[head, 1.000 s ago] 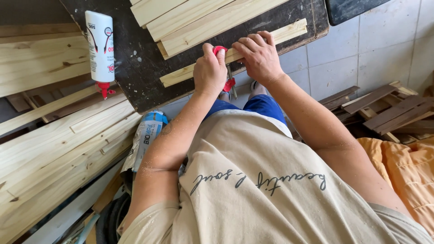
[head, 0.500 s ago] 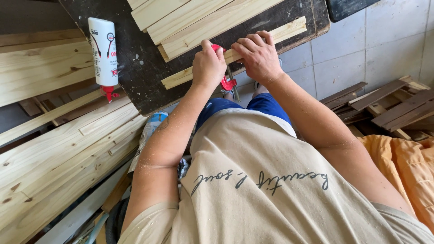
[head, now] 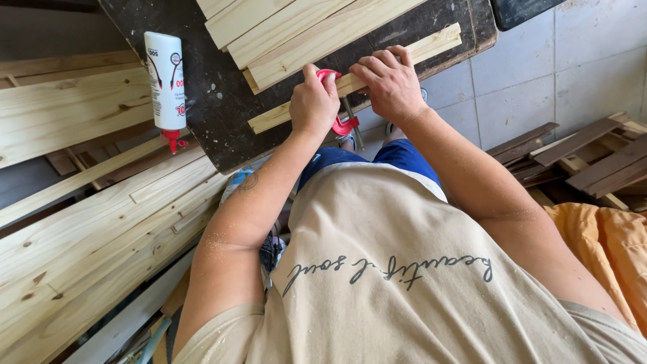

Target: Assembling a wooden structure by applying glue to slats and fastening them with a pneumatic nail gun.

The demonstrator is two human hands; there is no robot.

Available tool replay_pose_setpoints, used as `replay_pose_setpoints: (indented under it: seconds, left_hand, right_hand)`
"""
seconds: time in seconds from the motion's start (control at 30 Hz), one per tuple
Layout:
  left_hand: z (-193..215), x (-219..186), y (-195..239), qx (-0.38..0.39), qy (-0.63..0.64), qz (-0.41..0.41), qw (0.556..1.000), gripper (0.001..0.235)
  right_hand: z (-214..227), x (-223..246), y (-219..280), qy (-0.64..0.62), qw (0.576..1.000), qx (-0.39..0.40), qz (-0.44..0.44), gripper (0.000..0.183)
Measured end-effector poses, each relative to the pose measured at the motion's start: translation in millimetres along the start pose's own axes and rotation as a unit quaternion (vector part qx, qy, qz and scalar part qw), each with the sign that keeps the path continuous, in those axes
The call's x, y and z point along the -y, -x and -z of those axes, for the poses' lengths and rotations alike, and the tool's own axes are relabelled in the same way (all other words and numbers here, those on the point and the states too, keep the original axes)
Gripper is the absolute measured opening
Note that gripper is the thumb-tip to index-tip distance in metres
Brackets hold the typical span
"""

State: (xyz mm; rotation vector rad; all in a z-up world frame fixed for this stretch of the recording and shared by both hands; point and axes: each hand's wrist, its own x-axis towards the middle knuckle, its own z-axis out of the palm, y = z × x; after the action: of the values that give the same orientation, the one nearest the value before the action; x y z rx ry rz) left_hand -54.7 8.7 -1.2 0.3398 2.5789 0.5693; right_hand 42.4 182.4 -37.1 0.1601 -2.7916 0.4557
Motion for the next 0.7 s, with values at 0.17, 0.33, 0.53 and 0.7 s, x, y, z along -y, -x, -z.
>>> replay_pose_setpoints:
  seconds: [0.17, 0.33, 0.53, 0.7]
  left_hand:
    - [8, 3, -1, 0.025, -0.033, 0.002, 0.999, 0.034]
    - [16, 1, -2, 0.030, 0.009, -0.012, 0.999, 0.029]
    - [9, 10, 4, 0.030, 0.016, -0.039, 0.999, 0.031]
    - [17, 5, 7, 0.025, 0.034, -0.047, 0.998, 0.029]
  right_hand:
    - [1, -1, 1, -0.010, 1.000, 0.002, -0.003, 0.038]
    - [19, 29, 33, -0.099, 0.992, -0.047, -0.064, 0.047]
    - [-27, 80, 127, -0.614, 0.568, 0.166, -0.523, 0.048]
    - [-29, 103, 121, -0.749, 0.386, 0.069, -0.534, 0.026]
